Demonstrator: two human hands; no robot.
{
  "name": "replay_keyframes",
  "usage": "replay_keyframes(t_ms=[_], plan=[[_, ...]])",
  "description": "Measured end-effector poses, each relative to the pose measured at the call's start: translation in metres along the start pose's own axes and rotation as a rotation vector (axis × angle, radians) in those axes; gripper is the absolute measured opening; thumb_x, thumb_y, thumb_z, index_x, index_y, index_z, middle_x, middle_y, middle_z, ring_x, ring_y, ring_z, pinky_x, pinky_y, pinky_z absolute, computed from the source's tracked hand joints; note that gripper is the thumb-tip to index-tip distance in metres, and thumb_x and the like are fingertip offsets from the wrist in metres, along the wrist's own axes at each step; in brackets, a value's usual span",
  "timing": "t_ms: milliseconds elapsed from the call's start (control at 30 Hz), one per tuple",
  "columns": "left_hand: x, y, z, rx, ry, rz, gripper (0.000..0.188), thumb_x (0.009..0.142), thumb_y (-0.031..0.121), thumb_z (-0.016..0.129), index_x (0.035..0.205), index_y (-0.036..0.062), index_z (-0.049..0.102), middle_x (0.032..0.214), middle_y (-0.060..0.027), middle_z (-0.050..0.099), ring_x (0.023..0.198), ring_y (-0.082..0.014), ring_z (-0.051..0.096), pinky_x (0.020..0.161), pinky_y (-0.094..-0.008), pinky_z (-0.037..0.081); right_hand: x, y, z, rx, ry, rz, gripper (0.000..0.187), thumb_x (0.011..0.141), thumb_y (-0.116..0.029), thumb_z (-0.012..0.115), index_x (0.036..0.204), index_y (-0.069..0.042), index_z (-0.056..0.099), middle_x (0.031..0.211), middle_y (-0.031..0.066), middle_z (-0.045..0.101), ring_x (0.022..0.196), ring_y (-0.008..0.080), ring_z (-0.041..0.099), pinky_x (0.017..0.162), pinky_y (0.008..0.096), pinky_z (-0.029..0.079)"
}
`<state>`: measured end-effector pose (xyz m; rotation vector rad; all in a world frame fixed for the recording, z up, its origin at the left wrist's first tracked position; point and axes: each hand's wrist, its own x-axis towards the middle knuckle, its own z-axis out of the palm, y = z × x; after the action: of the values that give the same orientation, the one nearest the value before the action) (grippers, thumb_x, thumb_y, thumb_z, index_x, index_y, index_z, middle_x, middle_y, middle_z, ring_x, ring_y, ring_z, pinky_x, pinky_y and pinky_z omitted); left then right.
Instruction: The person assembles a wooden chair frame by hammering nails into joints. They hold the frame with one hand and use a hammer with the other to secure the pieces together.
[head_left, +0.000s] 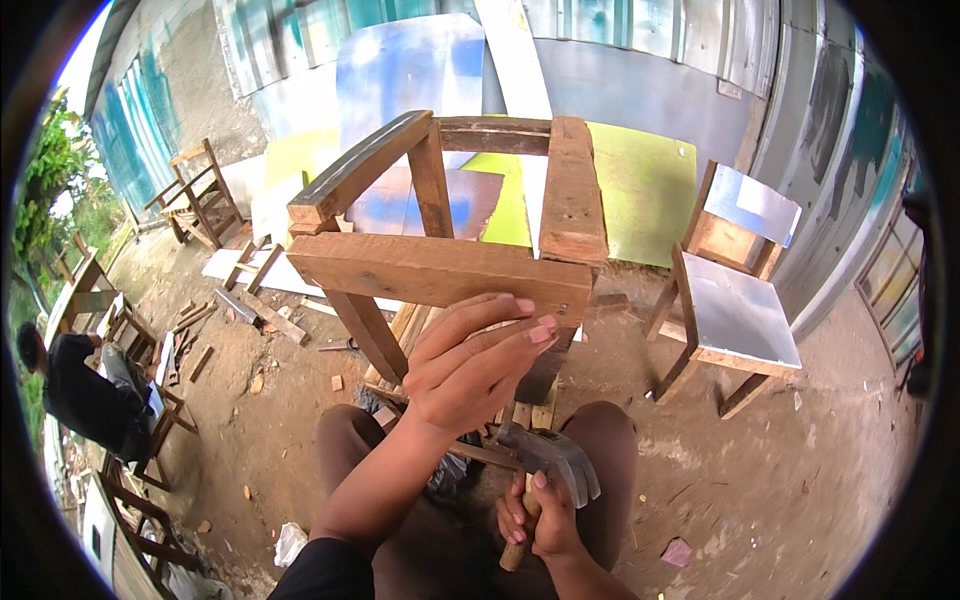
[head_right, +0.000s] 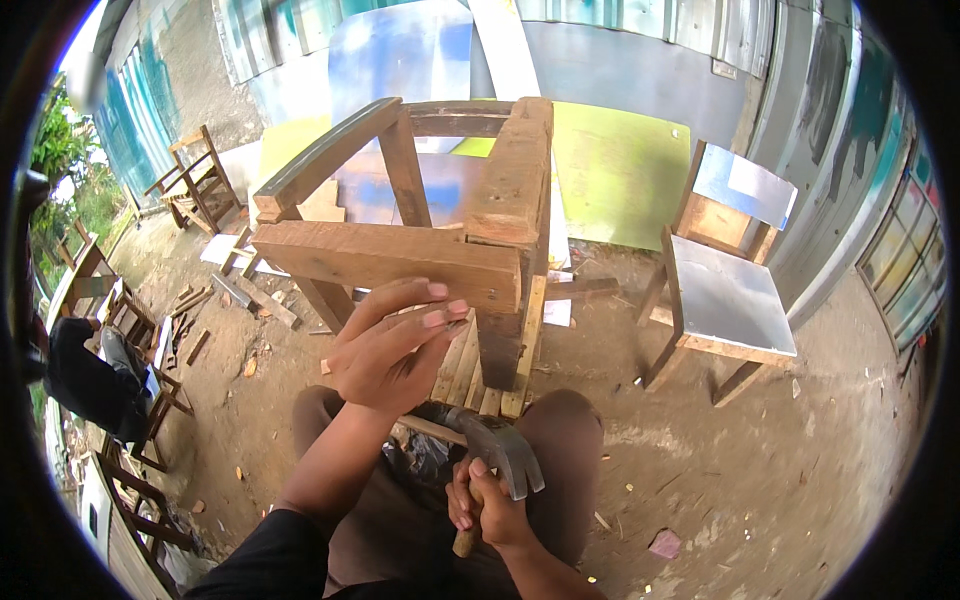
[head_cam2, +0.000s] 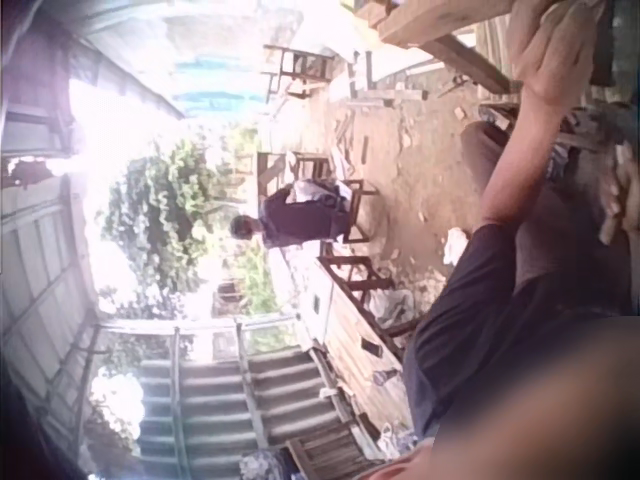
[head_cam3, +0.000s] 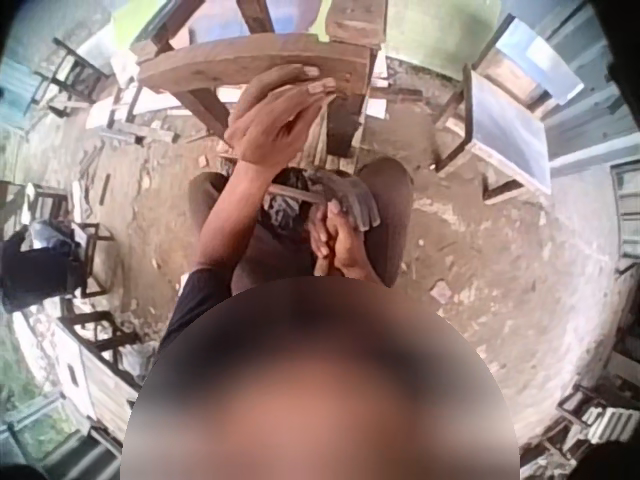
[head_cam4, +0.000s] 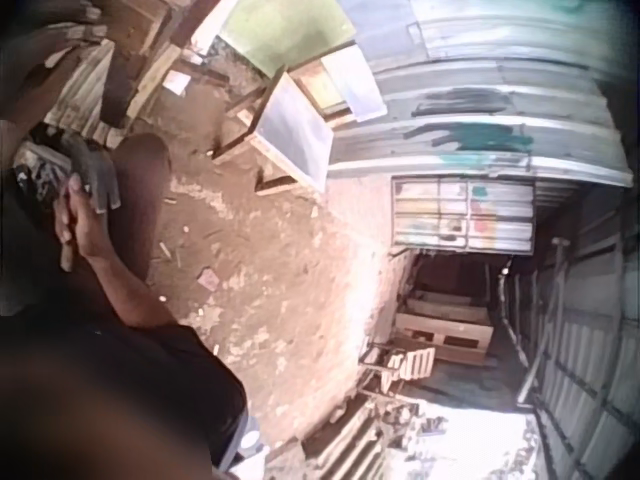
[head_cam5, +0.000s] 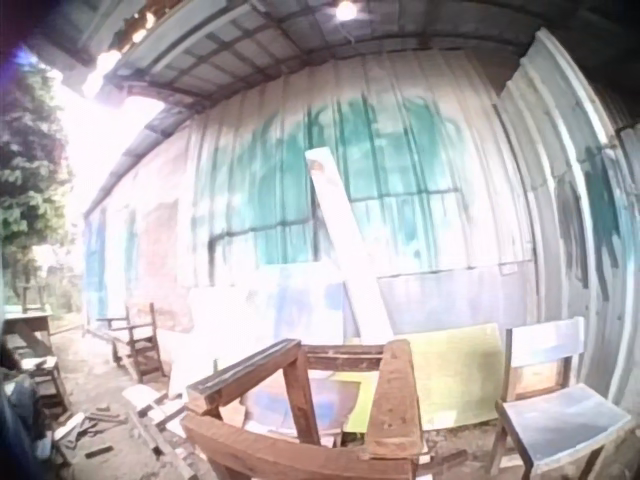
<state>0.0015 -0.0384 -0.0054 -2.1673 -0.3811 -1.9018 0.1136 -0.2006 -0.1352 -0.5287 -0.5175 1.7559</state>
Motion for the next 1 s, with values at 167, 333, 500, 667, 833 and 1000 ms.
replay_keyframes(t_ms=[167,333,500,667,833,1000], plan=[[-0.004,-0.014,0.014,-0.02,-0.016,0.088,0.012,0.078,0.003,0.08,0.089,0.006,0.075,0.095,-0.0067,0.079,0.102,-0.0258,0.074,0.096,-0.043,0.057,-0.004,0.0,-0.003,-0.015,0.023,-0.03,0.031,0.108,-0.034,0.053,0.097,-0.005,0.053,0.064,0.0044,0.046,0.044,0.0138,0.043,0.042,0.0286,0.039],[-0.01,-0.016,0.018,-0.014,-0.014,0.07,0.012,0.078,0.004,0.08,0.088,0.0087,0.076,0.095,-0.0057,0.079,0.102,-0.0255,0.074,0.097,-0.0438,0.056,-0.005,-0.002,-0.003,-0.016,0.04,-0.028,0.032,0.108,-0.035,0.053,0.097,-0.005,0.053,0.064,0.0041,0.046,0.044,0.0133,0.043,0.042,0.028,0.039],[-0.013,-0.018,0.02,-0.012,0.002,0.077,0.012,0.078,0.005,0.081,0.087,0.0096,0.076,0.095,-0.0056,0.079,0.102,-0.025,0.074,0.096,-0.0433,0.056,-0.005,-0.003,-0.002,-0.008,0.06,0.005,0.032,0.108,-0.035,0.054,0.097,-0.005,0.052,0.064,0.0034,0.046,0.045,0.0128,0.044,0.043,0.0273,0.04],[-0.015,-0.02,0.022,-0.016,0.019,0.083,0.012,0.079,0.005,0.08,0.088,0.0099,0.076,0.095,-0.0051,0.079,0.103,-0.025,0.073,0.096,-0.0435,0.056,-0.003,-0.001,-0.001,-0.075,0.056,0.027,0.034,0.109,-0.039,0.049,0.099,-0.006,0.051,0.064,0.0041,0.045,0.044,0.0136,0.043,0.042,0.0288,0.04],[-0.013,-0.02,0.021,-0.004,0.009,0.104,0.011,0.079,0.007,0.081,0.088,0.0103,0.076,0.095,-0.0051,0.079,0.102,-0.0249,0.073,0.095,-0.0436,0.056,-0.003,-0.001,0.001,-0.009,0.051,0.042,0.032,0.109,-0.035,0.051,0.098,-0.005,0.053,0.063,0.0019,0.047,0.047,0.0124,0.046,0.045,0.0272,0.042],[-0.012,-0.02,0.02,0.009,-0.027,0.112,0.014,0.076,0.007,0.082,0.089,0.0105,0.077,0.096,-0.005,0.079,0.101,-0.0248,0.073,0.094,-0.0437,0.056,-0.003,0.0,0.002,-0.008,0.048,0.052,0.032,0.109,-0.035,0.052,0.097,-0.006,0.054,0.063,0.0015,0.047,0.048,0.0124,0.046,0.045,0.0272,0.041]])
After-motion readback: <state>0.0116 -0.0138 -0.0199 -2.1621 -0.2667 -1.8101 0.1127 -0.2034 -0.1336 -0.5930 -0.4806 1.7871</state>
